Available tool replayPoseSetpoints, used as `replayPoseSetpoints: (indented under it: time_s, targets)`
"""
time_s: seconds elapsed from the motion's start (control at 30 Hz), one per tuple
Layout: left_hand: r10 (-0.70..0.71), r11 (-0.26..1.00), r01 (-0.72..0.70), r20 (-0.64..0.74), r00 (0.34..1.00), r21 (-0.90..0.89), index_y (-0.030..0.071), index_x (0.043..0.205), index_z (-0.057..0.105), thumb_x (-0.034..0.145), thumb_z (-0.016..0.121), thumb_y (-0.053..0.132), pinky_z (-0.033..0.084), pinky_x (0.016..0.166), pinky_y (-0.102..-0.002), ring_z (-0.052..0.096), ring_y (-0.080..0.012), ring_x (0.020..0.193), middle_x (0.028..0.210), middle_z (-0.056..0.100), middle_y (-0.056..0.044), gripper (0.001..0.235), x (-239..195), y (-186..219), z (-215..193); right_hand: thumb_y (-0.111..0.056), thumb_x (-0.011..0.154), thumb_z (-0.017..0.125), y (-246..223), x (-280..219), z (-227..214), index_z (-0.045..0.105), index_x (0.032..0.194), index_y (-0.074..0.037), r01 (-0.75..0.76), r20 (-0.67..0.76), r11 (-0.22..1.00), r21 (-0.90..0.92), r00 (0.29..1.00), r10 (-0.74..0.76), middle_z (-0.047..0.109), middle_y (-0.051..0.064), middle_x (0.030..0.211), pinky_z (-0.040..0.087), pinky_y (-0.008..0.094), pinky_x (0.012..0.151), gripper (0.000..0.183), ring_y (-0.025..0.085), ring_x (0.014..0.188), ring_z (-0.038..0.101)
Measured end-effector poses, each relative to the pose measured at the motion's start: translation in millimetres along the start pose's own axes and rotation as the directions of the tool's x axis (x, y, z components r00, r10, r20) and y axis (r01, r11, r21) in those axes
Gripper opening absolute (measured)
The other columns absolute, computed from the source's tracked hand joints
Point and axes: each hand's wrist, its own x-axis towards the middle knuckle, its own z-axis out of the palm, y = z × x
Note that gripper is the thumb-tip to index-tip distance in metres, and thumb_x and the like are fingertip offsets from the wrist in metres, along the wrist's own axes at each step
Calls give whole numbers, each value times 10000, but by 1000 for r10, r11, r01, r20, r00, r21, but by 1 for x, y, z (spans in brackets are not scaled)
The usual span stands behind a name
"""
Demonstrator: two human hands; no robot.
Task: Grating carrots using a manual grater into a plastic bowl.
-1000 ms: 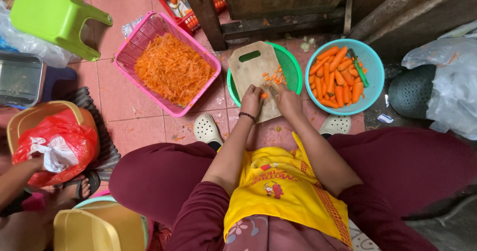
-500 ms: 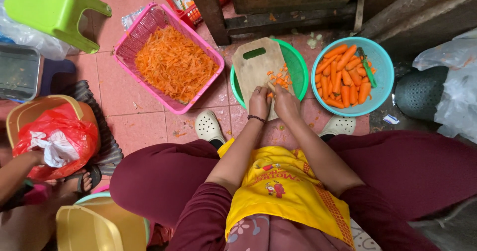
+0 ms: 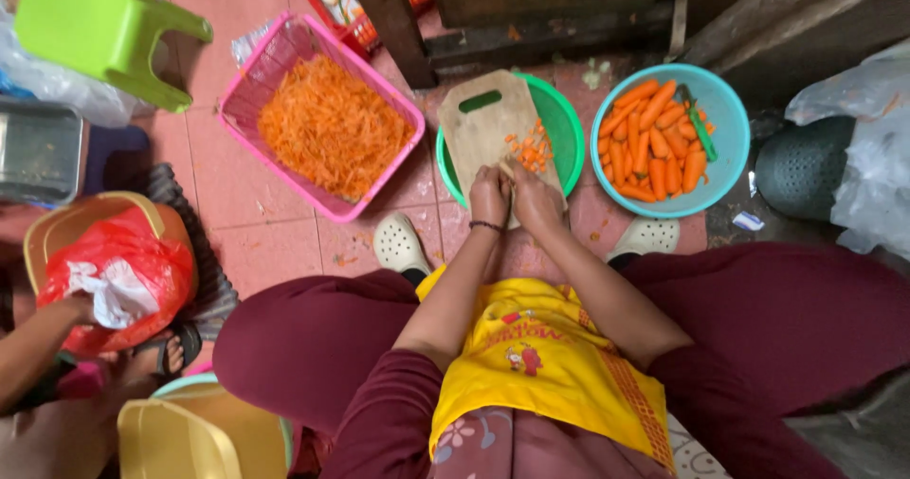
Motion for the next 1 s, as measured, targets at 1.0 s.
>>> replayPoseSetpoints:
  time_s: [1.0]
  targets:
    - [-50,997,55,111,993,-50,154,1286,612,882,646,59,580,984,-500,685,-349,1085,1169,548,-69,417,61,25,-22,-195,979,587,94,74,17,539,1275,-64,-296,-166,868,399,908,385,694,337,1080,527,605,939,328,521,1099,653]
